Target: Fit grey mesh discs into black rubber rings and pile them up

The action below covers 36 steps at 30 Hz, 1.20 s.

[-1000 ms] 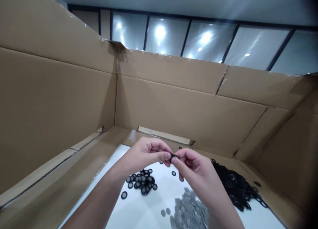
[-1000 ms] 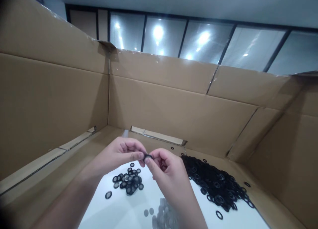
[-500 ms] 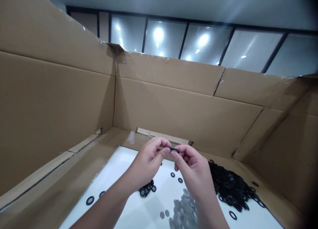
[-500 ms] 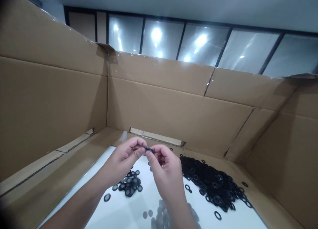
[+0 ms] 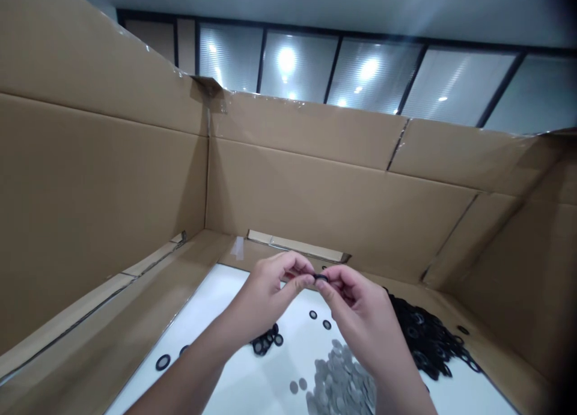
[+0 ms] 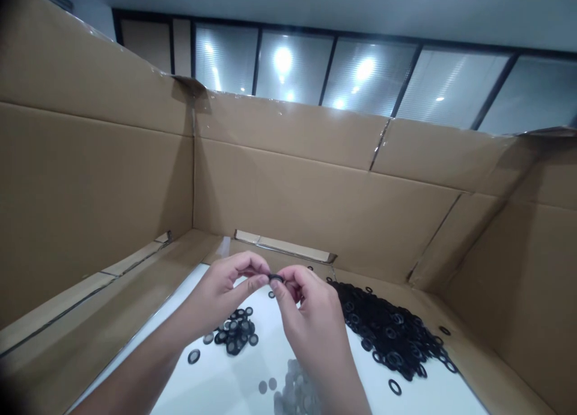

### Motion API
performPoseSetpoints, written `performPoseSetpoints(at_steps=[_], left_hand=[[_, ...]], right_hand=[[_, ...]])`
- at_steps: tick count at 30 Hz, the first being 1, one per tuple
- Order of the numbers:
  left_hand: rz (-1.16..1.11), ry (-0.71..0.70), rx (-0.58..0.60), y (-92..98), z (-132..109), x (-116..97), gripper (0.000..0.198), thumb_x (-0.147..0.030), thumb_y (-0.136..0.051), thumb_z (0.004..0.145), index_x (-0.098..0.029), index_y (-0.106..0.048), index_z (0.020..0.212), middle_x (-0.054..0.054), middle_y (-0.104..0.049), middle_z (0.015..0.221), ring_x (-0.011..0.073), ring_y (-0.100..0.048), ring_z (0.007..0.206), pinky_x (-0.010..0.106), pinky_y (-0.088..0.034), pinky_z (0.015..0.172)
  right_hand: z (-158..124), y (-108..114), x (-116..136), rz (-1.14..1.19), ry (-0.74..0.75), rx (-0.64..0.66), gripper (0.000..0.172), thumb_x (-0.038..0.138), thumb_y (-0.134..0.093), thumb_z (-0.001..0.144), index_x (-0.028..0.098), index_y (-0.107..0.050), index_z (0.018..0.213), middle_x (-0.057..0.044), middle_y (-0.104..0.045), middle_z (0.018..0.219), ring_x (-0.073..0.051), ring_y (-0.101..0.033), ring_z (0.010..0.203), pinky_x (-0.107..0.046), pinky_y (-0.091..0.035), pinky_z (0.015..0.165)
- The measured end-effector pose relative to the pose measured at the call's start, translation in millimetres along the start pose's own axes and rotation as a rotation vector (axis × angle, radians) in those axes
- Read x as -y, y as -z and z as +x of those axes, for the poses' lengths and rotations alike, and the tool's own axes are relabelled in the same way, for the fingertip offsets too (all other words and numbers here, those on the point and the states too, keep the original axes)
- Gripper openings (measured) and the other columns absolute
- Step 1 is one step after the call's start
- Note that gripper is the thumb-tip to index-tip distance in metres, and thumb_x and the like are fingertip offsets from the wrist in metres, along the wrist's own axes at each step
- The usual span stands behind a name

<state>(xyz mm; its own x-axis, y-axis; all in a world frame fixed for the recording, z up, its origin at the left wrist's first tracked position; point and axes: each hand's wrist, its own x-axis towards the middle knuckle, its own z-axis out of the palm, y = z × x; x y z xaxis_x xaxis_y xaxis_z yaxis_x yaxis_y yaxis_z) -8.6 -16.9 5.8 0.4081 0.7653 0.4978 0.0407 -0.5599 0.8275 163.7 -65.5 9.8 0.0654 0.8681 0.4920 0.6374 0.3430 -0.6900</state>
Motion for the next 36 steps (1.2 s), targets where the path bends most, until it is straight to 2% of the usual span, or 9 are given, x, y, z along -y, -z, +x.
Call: performPoseSetpoints(at_steps=[5, 12, 16, 19, 25, 30, 36], left_hand=[[-0.001, 0.048, 0.125, 15.7, -0.1, -4.2, 0.01, -0.03, -0.067, 0.091, -0.021, -0.073, 0.093, 0.0, -0.074, 0.092, 0.0155, -0.066, 0.088, 0.024, -0.049, 0.076], [-0.06, 0.061, 0.151, 17.9, -0.6, -7.0, 0.013, -0.032, -0.069, 0.09, -0.019, -0.075, 0.091, 0.002, -0.074, 0.088, 0.0142, -0.066, 0.083, 0.023, -0.048, 0.072], [-0.102, 0.057, 0.103, 14.9, 1.3, -4.6, 0.013, -0.03, -0.071, 0.089, -0.018, -0.074, 0.09, 0.002, -0.073, 0.086, 0.0139, -0.066, 0.083, 0.023, -0.049, 0.074], [-0.239, 0.093, 0.056, 11.3, 2.7, -0.3, 0.014, -0.032, -0.073, 0.088, -0.018, -0.073, 0.089, 0.002, -0.073, 0.084, 0.0136, -0.067, 0.08, 0.023, -0.05, 0.072], [-0.438, 0.078, 0.046, 8.5, 2.1, -0.3, 0.016, -0.032, -0.079, 0.084, -0.018, -0.073, 0.089, 0.002, -0.074, 0.084, 0.0141, -0.07, 0.082, 0.025, -0.054, 0.079], [-0.429, 0.067, 0.002, 5.8, 0.1, -1.3, 0.014, -0.033, -0.074, 0.088, -0.02, -0.072, 0.093, 0.001, -0.071, 0.086, 0.0113, -0.066, 0.081, 0.022, -0.052, 0.075], [-0.34, 0.018, -0.047, -3.8, -1.6, 1.5, 0.011, -0.03, -0.069, 0.092, -0.02, -0.069, 0.094, 0.001, -0.07, 0.091, 0.0133, -0.066, 0.088, 0.024, -0.051, 0.078]], right_hand=[[-1.3, 9.1, 4.8, -0.054, -0.038, 0.119, 0.023, 0.042, -0.06, 0.093, 0.022, -0.067, 0.083, 0.001, -0.056, 0.064, -0.015, -0.05, 0.061, -0.026, -0.035, 0.052], [-2.9, 9.2, 7.4, -0.024, -0.058, 0.127, 0.023, 0.043, -0.061, 0.092, 0.023, -0.069, 0.084, 0.001, -0.056, 0.065, -0.015, -0.048, 0.061, -0.025, -0.035, 0.051], [-1.7, 10.5, 10.3, 0.012, -0.048, 0.09, 0.019, 0.04, -0.063, 0.091, 0.023, -0.07, 0.086, 0.0, -0.057, 0.068, -0.015, -0.051, 0.063, -0.025, -0.037, 0.053], [0.5, 9.0, 12.2, 0.099, -0.009, 0.027, 0.019, 0.039, -0.063, 0.09, 0.022, -0.07, 0.086, -0.001, -0.06, 0.07, -0.015, -0.053, 0.064, -0.026, -0.041, 0.055], [2.5, -5.0, 9.3, 0.218, 0.055, -0.084, 0.02, 0.038, -0.062, 0.091, 0.021, -0.067, 0.081, -0.001, -0.06, 0.069, -0.015, -0.054, 0.062, -0.025, -0.043, 0.055], [2.4, -10.0, 7.4, 0.154, 0.096, -0.116, 0.018, 0.035, -0.059, 0.093, 0.021, -0.064, 0.082, 0.0, -0.058, 0.069, -0.014, -0.053, 0.062, -0.025, -0.041, 0.053], [-2.1, 1.3, 11.0, 0.042, 0.077, -0.073, 0.021, 0.036, -0.058, 0.094, 0.022, -0.062, 0.079, 0.002, -0.053, 0.067, -0.013, -0.049, 0.06, -0.025, -0.038, 0.053]])
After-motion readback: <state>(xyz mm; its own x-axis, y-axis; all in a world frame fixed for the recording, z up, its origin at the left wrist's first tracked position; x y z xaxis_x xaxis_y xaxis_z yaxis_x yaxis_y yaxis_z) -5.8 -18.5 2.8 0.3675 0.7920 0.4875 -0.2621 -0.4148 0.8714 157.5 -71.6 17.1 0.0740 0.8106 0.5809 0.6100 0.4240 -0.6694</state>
